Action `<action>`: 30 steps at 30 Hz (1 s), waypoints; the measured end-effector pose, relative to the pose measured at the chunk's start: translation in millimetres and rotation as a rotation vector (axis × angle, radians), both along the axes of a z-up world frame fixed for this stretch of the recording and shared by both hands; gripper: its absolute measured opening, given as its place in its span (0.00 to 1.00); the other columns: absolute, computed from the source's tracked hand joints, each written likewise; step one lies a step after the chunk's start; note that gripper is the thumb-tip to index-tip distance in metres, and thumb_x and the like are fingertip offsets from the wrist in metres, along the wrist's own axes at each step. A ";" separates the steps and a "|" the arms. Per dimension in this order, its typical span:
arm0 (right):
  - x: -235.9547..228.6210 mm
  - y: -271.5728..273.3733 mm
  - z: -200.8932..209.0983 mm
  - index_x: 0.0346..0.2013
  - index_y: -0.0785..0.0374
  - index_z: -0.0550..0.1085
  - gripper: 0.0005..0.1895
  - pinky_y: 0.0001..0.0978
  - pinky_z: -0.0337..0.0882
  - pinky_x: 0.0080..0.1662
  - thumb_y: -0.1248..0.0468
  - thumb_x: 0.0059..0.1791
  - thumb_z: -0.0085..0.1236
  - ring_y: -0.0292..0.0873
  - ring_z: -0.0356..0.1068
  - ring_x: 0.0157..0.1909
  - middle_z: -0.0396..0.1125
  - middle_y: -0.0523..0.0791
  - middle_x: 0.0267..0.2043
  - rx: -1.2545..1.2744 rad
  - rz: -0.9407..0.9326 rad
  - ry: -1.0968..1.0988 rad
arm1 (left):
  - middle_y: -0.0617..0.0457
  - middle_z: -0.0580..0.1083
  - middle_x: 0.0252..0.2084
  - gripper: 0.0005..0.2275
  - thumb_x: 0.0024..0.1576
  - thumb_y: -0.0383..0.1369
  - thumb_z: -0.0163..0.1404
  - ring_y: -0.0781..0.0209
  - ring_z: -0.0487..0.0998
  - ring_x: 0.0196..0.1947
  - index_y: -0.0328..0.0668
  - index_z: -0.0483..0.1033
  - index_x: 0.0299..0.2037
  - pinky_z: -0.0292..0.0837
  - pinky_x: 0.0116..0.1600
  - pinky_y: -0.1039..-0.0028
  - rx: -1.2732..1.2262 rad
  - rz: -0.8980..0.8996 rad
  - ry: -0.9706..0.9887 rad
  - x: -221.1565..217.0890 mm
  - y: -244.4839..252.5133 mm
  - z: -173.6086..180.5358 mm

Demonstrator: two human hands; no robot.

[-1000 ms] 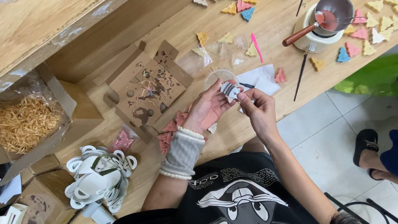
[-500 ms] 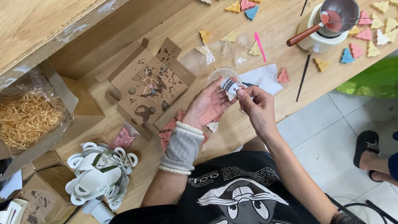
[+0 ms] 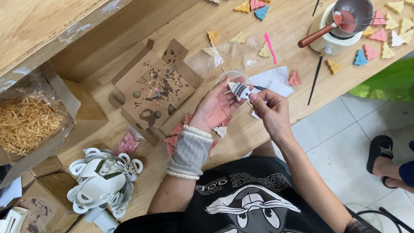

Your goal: Decorating small tree-shaped wax or clay ornaments with a brush and thin tool.

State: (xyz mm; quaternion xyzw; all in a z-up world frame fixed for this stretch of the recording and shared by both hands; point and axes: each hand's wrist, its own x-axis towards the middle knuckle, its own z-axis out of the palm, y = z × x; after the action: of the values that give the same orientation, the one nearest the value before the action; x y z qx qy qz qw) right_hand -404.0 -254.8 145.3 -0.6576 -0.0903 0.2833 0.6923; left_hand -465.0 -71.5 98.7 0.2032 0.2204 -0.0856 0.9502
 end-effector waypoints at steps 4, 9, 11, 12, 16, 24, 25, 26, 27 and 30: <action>-0.2 0.6 -3.4 0.28 0.66 0.73 0.14 0.23 0.54 0.28 0.61 0.55 0.58 0.28 0.55 0.25 0.62 0.36 0.23 0.005 0.007 -0.003 | 0.40 0.73 0.60 0.24 0.65 0.47 0.46 0.59 0.75 0.57 0.36 0.70 0.64 0.71 0.63 0.69 0.005 -0.008 -0.001 -2.3 -3.2 6.5; -0.9 1.8 2.1 0.29 0.66 0.74 0.14 0.23 0.54 0.28 0.60 0.56 0.58 0.28 0.55 0.25 0.60 0.36 0.22 -0.006 0.021 -0.032 | 0.40 0.73 0.60 0.24 0.65 0.46 0.47 0.57 0.75 0.58 0.36 0.70 0.64 0.71 0.65 0.69 -0.009 -0.010 -0.017 -3.5 -8.3 11.5; -0.3 3.3 2.1 0.29 0.66 0.74 0.14 0.23 0.54 0.29 0.60 0.55 0.58 0.28 0.55 0.25 0.60 0.36 0.22 -0.017 0.018 -0.037 | 0.41 0.73 0.60 0.23 0.65 0.46 0.47 0.57 0.74 0.58 0.36 0.70 0.64 0.71 0.65 0.69 -0.010 -0.011 -0.020 -2.7 -6.9 8.3; -0.3 3.7 2.1 0.29 0.66 0.74 0.14 0.23 0.54 0.29 0.60 0.55 0.58 0.28 0.55 0.25 0.61 0.36 0.22 -0.029 0.016 -0.041 | 0.41 0.73 0.59 0.23 0.66 0.45 0.47 0.57 0.74 0.58 0.36 0.70 0.64 0.71 0.65 0.68 -0.012 -0.011 -0.022 -2.8 -6.7 6.6; 0.3 4.6 3.2 0.30 0.66 0.75 0.13 0.23 0.55 0.29 0.60 0.55 0.58 0.28 0.56 0.25 0.61 0.36 0.22 -0.020 0.015 -0.058 | 0.41 0.73 0.59 0.23 0.66 0.46 0.47 0.58 0.74 0.58 0.37 0.70 0.64 0.71 0.65 0.68 -0.004 -0.025 -0.017 -1.0 -2.9 1.4; 6.4 -5.4 5.5 0.29 0.66 0.75 0.14 0.22 0.55 0.29 0.59 0.54 0.60 0.28 0.57 0.25 0.62 0.36 0.23 -0.045 0.007 -0.040 | 0.41 0.73 0.61 0.24 0.66 0.46 0.45 0.57 0.74 0.59 0.36 0.68 0.65 0.71 0.64 0.68 0.004 -0.006 -0.049 -0.5 0.8 18.1; 6.0 -4.1 4.4 0.29 0.66 0.75 0.14 0.22 0.55 0.29 0.59 0.54 0.60 0.28 0.57 0.25 0.62 0.36 0.23 -0.045 0.007 -0.039 | 0.41 0.73 0.61 0.24 0.66 0.46 0.45 0.57 0.74 0.59 0.36 0.68 0.65 0.71 0.64 0.68 0.004 -0.005 -0.048 -1.8 1.8 18.3; 6.5 -3.9 3.6 0.29 0.66 0.75 0.14 0.22 0.55 0.29 0.59 0.54 0.60 0.28 0.57 0.25 0.62 0.36 0.23 -0.043 0.007 -0.044 | 0.41 0.73 0.61 0.24 0.66 0.46 0.45 0.57 0.74 0.60 0.36 0.68 0.65 0.71 0.65 0.68 0.003 -0.007 -0.051 -1.8 1.8 18.3; 7.1 -3.8 2.8 0.29 0.66 0.74 0.14 0.22 0.55 0.29 0.59 0.54 0.60 0.28 0.56 0.25 0.62 0.36 0.23 -0.042 0.006 -0.049 | 0.41 0.73 0.61 0.24 0.66 0.46 0.45 0.57 0.74 0.60 0.36 0.68 0.66 0.71 0.65 0.68 0.001 -0.009 -0.054 -1.8 1.7 18.4; 6.8 -4.4 0.3 0.29 0.66 0.74 0.14 0.22 0.55 0.29 0.59 0.54 0.60 0.28 0.56 0.25 0.62 0.36 0.23 -0.034 0.010 -0.042 | 0.40 0.73 0.61 0.24 0.66 0.46 0.46 0.57 0.74 0.60 0.37 0.68 0.66 0.71 0.65 0.68 0.005 -0.011 -0.048 -2.8 1.0 18.9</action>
State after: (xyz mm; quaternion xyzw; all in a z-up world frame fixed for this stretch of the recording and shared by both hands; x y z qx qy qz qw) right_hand -397.2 -259.2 145.6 -0.6747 -0.1033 0.2743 0.6774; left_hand -467.8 -70.5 117.7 0.2088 0.1966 -0.0853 0.9542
